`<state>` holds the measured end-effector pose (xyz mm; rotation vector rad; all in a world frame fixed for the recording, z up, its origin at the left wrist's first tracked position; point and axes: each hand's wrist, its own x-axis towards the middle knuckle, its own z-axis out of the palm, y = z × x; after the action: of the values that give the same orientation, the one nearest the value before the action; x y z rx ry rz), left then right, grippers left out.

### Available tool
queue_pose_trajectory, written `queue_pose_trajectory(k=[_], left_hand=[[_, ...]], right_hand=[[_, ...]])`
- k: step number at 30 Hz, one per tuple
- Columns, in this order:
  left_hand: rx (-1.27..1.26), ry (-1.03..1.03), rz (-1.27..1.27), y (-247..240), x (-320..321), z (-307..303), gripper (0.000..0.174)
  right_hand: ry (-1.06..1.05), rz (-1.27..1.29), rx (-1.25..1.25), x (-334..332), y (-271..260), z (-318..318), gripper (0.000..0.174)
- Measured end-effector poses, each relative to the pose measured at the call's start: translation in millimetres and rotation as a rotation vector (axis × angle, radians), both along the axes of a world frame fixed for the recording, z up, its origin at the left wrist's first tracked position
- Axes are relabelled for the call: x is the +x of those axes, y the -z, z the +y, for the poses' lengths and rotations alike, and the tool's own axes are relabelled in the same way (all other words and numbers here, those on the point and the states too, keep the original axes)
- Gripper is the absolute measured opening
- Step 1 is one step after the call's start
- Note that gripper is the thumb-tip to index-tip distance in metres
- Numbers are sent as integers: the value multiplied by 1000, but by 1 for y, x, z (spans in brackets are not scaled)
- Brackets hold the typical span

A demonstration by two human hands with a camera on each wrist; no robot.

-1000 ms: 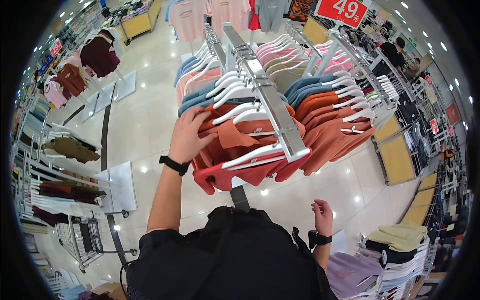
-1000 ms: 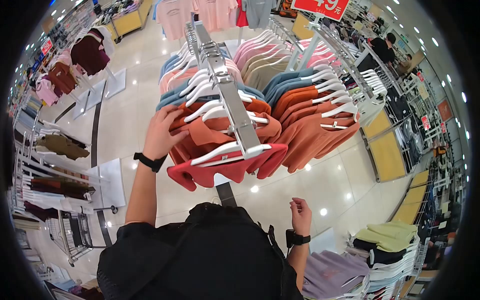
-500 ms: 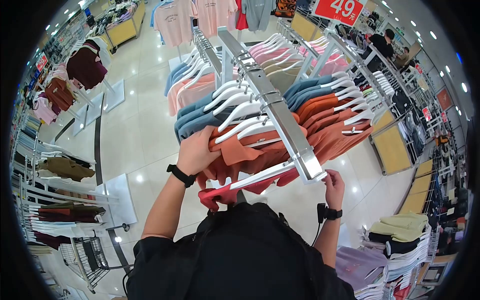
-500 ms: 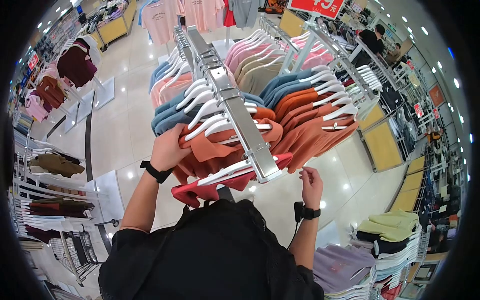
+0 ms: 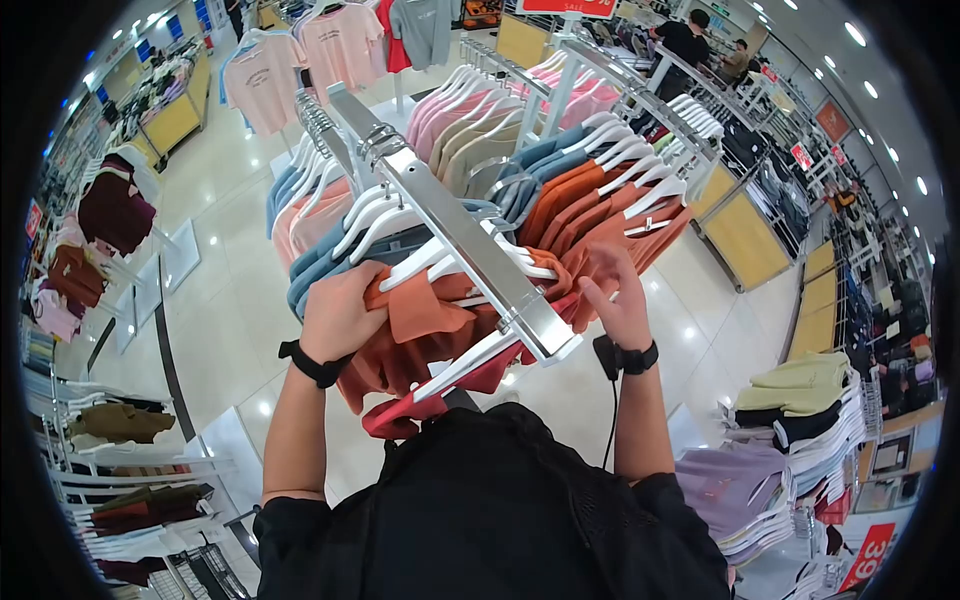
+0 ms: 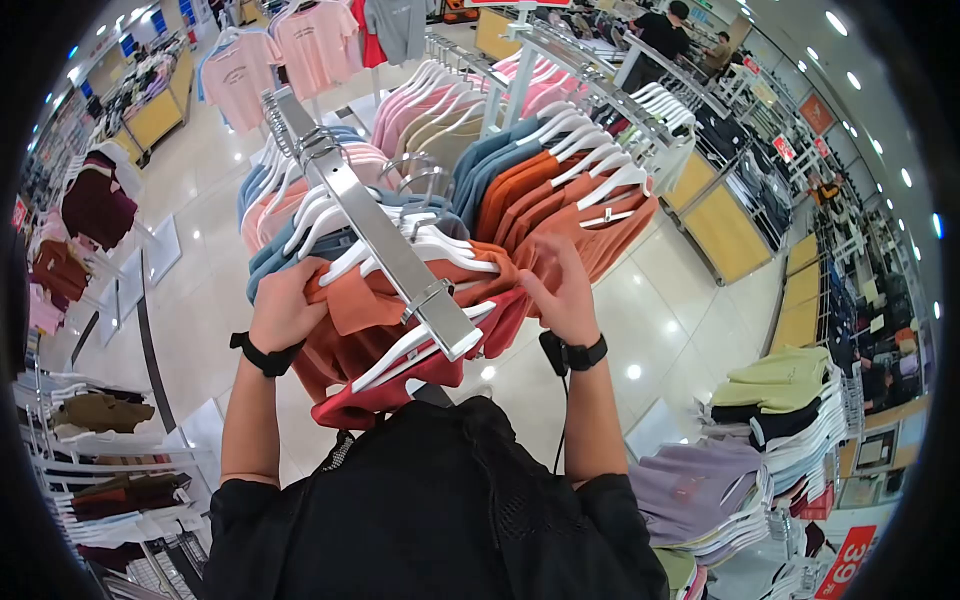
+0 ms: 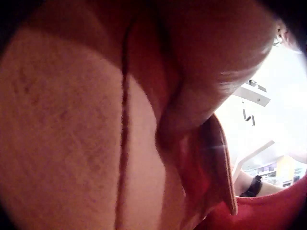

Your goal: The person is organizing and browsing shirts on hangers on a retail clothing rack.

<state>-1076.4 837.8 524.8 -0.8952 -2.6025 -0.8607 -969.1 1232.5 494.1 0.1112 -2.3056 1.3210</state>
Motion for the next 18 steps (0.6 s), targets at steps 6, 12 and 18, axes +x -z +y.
queue_pose_trajectory(k=[6, 12, 18], left_hand=[[-110, 277, -98, 6, -20, 52, 33], [-46, 357, -171, 45, -32, 90, 29], [-68, 637, -455, 49, -33, 74, 35]], right_hand=[[-280, -226, 72, -25, -30, -24, 57], [-207, -412, -20, -39, 30, 1, 33], [-47, -417, -1, -32, 99, 49, 35]])
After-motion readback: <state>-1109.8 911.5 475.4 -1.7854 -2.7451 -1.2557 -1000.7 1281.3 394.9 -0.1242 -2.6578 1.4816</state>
